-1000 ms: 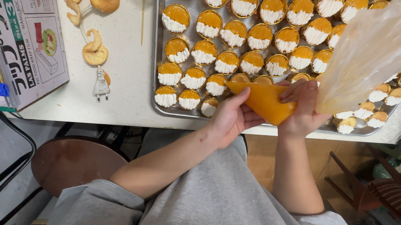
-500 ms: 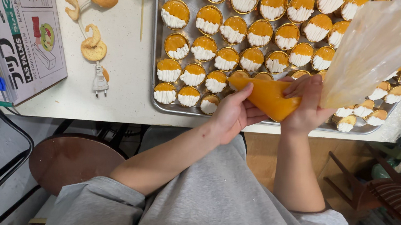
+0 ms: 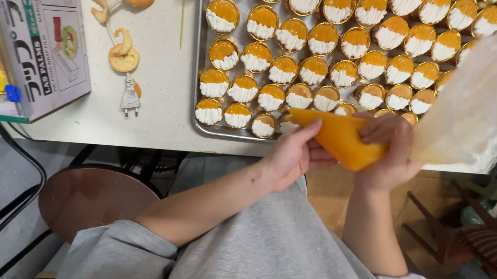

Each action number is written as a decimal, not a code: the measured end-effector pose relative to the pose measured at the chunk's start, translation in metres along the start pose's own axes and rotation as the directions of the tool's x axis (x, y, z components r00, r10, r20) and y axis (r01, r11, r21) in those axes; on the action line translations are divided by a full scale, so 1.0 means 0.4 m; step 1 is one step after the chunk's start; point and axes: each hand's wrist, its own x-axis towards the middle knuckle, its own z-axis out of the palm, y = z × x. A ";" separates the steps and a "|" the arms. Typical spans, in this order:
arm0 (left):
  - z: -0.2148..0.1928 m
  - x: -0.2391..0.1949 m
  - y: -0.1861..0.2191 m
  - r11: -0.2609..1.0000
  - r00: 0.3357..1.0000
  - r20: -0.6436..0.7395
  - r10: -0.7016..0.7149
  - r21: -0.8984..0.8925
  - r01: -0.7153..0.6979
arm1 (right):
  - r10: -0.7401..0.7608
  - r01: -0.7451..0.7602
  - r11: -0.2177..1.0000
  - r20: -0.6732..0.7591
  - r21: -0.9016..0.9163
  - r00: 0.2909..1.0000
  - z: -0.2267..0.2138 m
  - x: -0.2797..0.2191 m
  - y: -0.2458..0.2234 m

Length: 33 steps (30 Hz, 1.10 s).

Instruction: The person uses a piping bag to apply orange icing onto a tray of cupcakes that already have white icing. The person systematically moves across the tray, filling each cupcake liner with the orange topping.

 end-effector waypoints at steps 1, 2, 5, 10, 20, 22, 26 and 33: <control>0.000 -0.020 -0.010 1.000 1.000 0.009 -0.012 0.002 0.012 | -0.024 0.025 1.000 0.049 -0.010 0.999 -0.003 -0.015 -0.013; -0.003 -0.037 -0.018 1.000 1.000 -0.007 -0.013 0.014 0.013 | -0.048 0.050 0.999 0.098 -0.019 0.994 -0.007 -0.029 -0.023; -0.021 -0.073 -0.033 0.999 0.998 -0.059 -0.028 0.041 0.030 | -0.028 0.044 0.994 0.164 -0.096 0.986 -0.001 -0.060 -0.016; -0.065 -0.094 -0.025 0.999 0.995 -0.090 -0.035 0.037 0.039 | 0.028 0.013 0.978 0.191 -0.210 0.981 0.005 -0.095 0.026; -0.120 -0.086 -0.016 1.000 0.997 -0.071 0.001 0.024 0.000 | 0.011 -0.008 1.000 0.146 -0.017 0.989 -0.003 -0.118 0.119; -0.124 -0.086 -0.011 1.000 0.997 -0.076 0.012 0.025 -0.010 | 0.017 -0.014 1.000 0.164 -0.017 0.986 0.005 -0.112 0.118; -0.127 -0.087 0.001 1.000 0.998 -0.065 0.016 0.012 -0.015 | 0.051 -0.049 0.999 0.171 -0.015 0.984 0.026 -0.101 0.113; -0.119 -0.068 0.007 1.000 0.997 -0.079 -0.013 0.014 0.014 | 0.015 -0.015 1.000 0.105 -0.009 0.994 0.032 -0.095 0.111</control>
